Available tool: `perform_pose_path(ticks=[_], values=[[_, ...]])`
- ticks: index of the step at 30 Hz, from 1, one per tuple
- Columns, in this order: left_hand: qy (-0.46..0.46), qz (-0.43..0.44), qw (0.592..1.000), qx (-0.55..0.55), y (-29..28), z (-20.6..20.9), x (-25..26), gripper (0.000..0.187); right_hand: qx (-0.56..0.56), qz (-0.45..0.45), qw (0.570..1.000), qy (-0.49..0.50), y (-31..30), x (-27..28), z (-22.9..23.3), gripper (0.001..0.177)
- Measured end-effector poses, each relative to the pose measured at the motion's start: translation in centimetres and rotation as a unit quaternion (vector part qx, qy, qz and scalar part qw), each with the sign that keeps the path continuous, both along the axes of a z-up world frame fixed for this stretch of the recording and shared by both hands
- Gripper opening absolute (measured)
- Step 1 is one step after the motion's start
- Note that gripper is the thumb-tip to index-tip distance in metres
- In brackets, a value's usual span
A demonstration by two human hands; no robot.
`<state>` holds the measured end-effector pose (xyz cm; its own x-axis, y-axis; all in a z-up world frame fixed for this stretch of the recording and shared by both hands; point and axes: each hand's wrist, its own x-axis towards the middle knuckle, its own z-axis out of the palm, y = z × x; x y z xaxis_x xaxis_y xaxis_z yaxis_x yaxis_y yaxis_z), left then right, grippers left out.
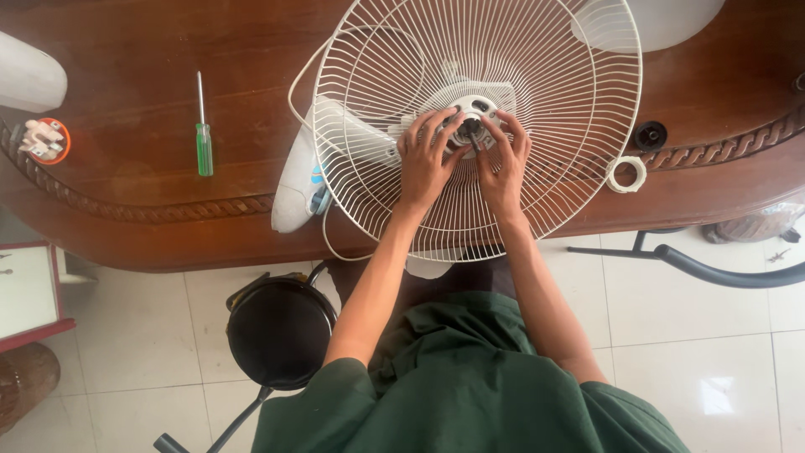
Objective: The person removes the central hub cap and front grille from an electric fan, then detaches the motor housing from the stand. They use a screwdriver to loosen a screw on the motor housing and place the screwdriver down.
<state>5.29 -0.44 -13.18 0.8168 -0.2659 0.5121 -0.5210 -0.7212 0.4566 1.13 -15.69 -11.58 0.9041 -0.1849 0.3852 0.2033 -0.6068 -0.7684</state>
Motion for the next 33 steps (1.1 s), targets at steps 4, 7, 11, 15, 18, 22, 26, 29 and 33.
perform_pose_path(ticks=[4,7,11,15,18,22,26,29,33], values=[[0.004,0.030,0.999,-0.014,-0.7,0.2,-0.3,0.067,-0.015,-0.002,1.000,0.005,-0.4,0.3,-0.1,0.050],[0.001,0.044,0.999,-0.023,-1.1,0.3,-0.4,0.062,-0.020,-0.003,1.000,-0.001,-0.7,0.6,0.0,0.046],[0.003,0.055,0.998,-0.018,-1.0,0.5,-0.7,0.058,-0.027,0.006,1.000,-0.008,-1.0,0.8,0.5,0.045],[-0.011,0.032,0.999,-0.019,-0.6,0.6,0.0,0.058,-0.059,0.007,0.998,-0.019,-1.2,1.3,0.9,0.047],[-0.019,0.013,1.000,-0.019,0.0,0.7,0.5,0.058,-0.047,-0.002,0.999,-0.007,-1.0,1.6,1.0,0.045],[-0.019,-0.010,1.000,-0.009,1.2,1.2,1.0,0.058,-0.054,-0.007,0.998,-0.021,-0.4,1.6,1.2,0.044],[-0.030,-0.026,0.999,0.000,2.1,1.8,2.1,0.059,-0.015,-0.010,1.000,-0.001,0.4,1.9,1.0,0.041],[-0.026,0.007,0.998,0.056,1.8,2.1,2.1,0.062,-0.018,-0.014,1.000,-0.019,0.9,2.2,0.3,0.039],[0.028,0.005,0.997,0.074,1.3,2.2,2.9,0.066,-0.056,-0.045,0.997,-0.026,1.0,2.0,-0.4,0.035]])
